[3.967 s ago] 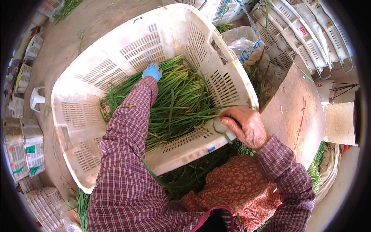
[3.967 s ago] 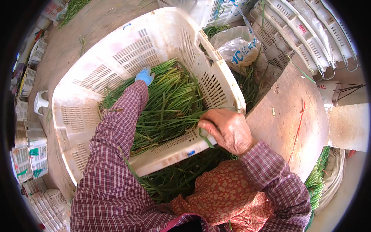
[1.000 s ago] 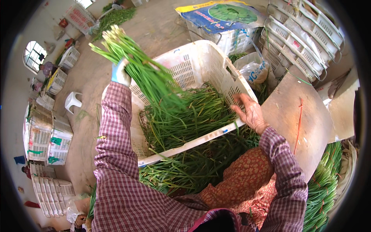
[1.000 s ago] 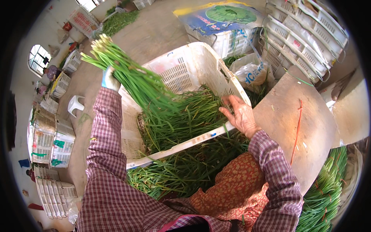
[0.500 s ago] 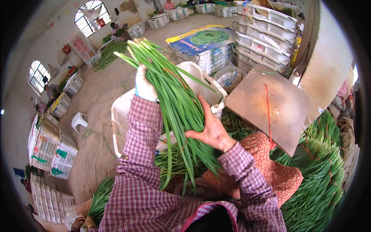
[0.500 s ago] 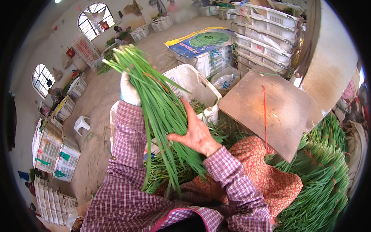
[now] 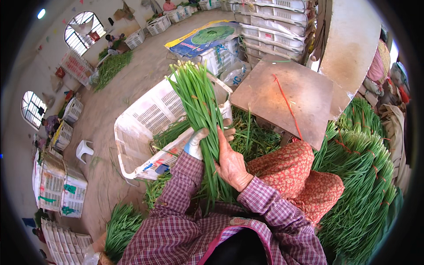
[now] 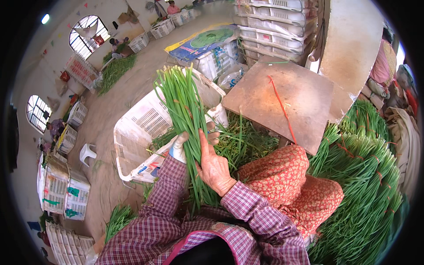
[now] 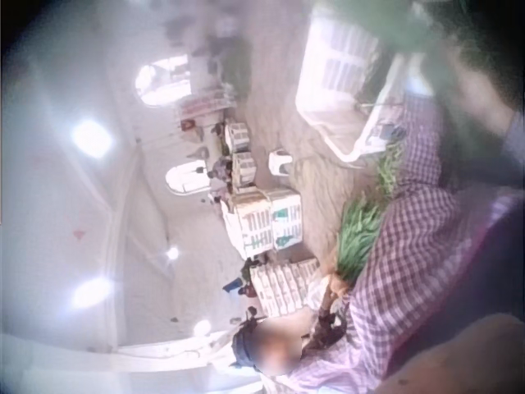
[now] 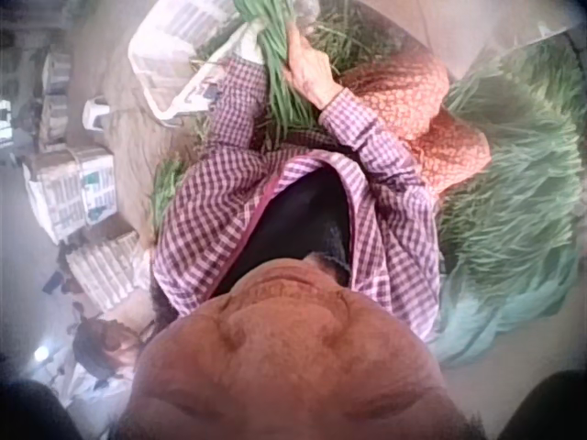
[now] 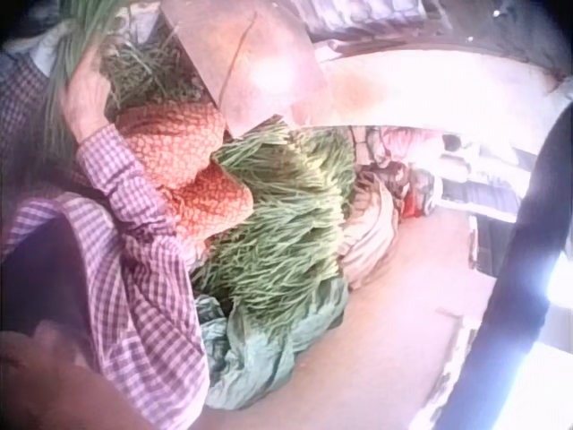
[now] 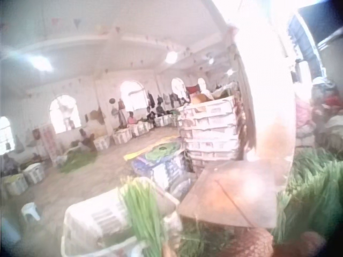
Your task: The person bundles leeks by hand, removing loose leaves and tying them with red string before placing the finished bundles into a plastic basket.
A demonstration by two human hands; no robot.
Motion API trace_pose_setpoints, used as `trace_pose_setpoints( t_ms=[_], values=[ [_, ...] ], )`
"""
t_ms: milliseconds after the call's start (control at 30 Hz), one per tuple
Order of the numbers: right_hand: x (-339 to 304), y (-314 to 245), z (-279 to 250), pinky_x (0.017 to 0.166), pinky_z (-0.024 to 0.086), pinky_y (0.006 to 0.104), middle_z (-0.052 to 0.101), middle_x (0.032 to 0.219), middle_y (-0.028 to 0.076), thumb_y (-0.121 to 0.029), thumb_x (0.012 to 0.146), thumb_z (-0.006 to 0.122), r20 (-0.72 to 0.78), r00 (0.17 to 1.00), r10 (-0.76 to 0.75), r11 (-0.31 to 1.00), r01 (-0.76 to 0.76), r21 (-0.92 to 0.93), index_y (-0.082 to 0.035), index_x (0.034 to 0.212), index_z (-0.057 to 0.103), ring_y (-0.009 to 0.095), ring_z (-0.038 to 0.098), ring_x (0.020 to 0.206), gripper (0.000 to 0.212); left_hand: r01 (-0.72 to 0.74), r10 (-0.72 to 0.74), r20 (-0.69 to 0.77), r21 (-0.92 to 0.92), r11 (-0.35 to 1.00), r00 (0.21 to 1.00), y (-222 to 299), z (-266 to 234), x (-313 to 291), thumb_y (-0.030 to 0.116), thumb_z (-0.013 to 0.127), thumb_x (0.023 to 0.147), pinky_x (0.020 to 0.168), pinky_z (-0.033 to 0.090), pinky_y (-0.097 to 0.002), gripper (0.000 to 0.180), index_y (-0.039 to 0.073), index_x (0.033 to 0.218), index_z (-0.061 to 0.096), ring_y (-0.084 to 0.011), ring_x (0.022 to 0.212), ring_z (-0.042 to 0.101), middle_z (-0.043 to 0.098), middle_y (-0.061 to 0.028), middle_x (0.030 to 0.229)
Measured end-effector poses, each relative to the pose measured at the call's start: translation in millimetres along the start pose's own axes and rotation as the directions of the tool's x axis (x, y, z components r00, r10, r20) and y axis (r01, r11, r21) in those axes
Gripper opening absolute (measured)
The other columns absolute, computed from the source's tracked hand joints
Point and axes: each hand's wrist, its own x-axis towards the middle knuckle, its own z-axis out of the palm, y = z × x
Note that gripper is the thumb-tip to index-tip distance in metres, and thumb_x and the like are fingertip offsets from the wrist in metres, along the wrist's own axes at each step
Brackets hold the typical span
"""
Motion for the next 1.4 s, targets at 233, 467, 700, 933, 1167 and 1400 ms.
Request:
trace_pose_setpoints(
  t_ms=[233,467,700,933,1167,1400],
  values=[
    [-0.7,-2.2,-78.4,0.055,0.053,0.0377,0.062,0.091,0.017,-0.035,0.078,0.071,0.247,0.961,-0.125,0.967,0.174,-0.188,-0.007,0.126,0.047,0.03,0.063,0.063,0.06,0.067,-0.043,-0.314,0.065,0.996,0.949,19.4,-52.4,-22.8,0.002,0.062,0.075,0.083,0.053,-0.0333,0.039,-0.005,0.113,0.057,-0.0222,0.09,0.065,0.066,-0.0139,0.1],
    [69.4,-26.3,-82.4,0.053,0.047,0.0367,0.057,0.074,0.007,-0.018,0.08,0.067,-0.341,0.89,-0.303,0.953,0.292,-0.083,-0.01,0.085,0.061,0.027,0.061,0.062,0.012,0.045,0.04,-0.371,0.219,0.975,0.928,17.0,-39.3,-24.0,0.006,0.071,0.073,0.08,0.049,-0.0271,0.044,0.001,0.115,0.056,-0.0146,0.086,0.061,0.065,-0.0059,0.095],
    [96.0,-14.6,-50.0,0.051,0.046,0.0347,0.06,0.072,0.006,-0.018,0.079,0.067,-0.32,0.88,-0.352,0.936,0.34,-0.095,-0.006,0.083,0.061,0.021,0.06,0.058,0.013,0.129,-0.077,-0.275,0.176,0.976,0.958,25.8,-31.9,-22.9,0.007,0.071,0.072,0.075,0.056,-0.0385,0.05,-0.003,0.117,0.053,-0.0266,0.087,0.066,0.065,-0.0148,0.101],
    [60.5,-38.5,-91.5,0.047,0.038,0.0213,0.057,0.073,0.002,-0.014,0.084,0.061,0.311,0.942,-0.127,0.446,-0.226,0.866,0.002,0.09,0.059,0.006,0.049,0.057,0.017,0.199,-0.187,-0.165,0.063,0.978,0.968,37.0,-75.0,-34.0,0.012,0.069,0.073,0.075,0.057,-0.0417,0.054,-0.006,0.121,0.051,-0.0322,0.089,0.066,0.062,-0.02,0.107],
    [39.2,-38.1,-155.3,0.039,0.032,0.0193,0.048,0.071,0.003,-0.019,0.079,0.06,-0.057,0.962,-0.265,-0.024,0.053,0.998,-0.003,0.078,0.05,0.007,0.043,0.049,0.019,0.119,-0.112,-0.129,0.052,0.991,0.985,51.0,-114.7,-46.4,0.016,0.073,0.071,0.066,0.056,-0.0409,0.055,-0.004,0.117,0.052,-0.0275,0.077,0.066,0.061,-0.0188,0.101],
    [43.7,27.3,-86.3,0.062,0.051,0.0371,0.067,0.085,0.011,-0.026,0.083,0.067,0.014,0.982,-0.189,0.928,0.184,-0.325,-0.004,0.085,0.066,0.031,0.064,0.069,0.022,0.14,-0.133,-0.045,0.408,0.902,0.99,66.7,-104.0,-45.4,0.023,0.075,0.071,0.059,0.055,-0.04,0.049,-0.002,0.108,0.056,-0.0255,0.067,0.065,0.064,-0.0156,0.083]
  ],
)
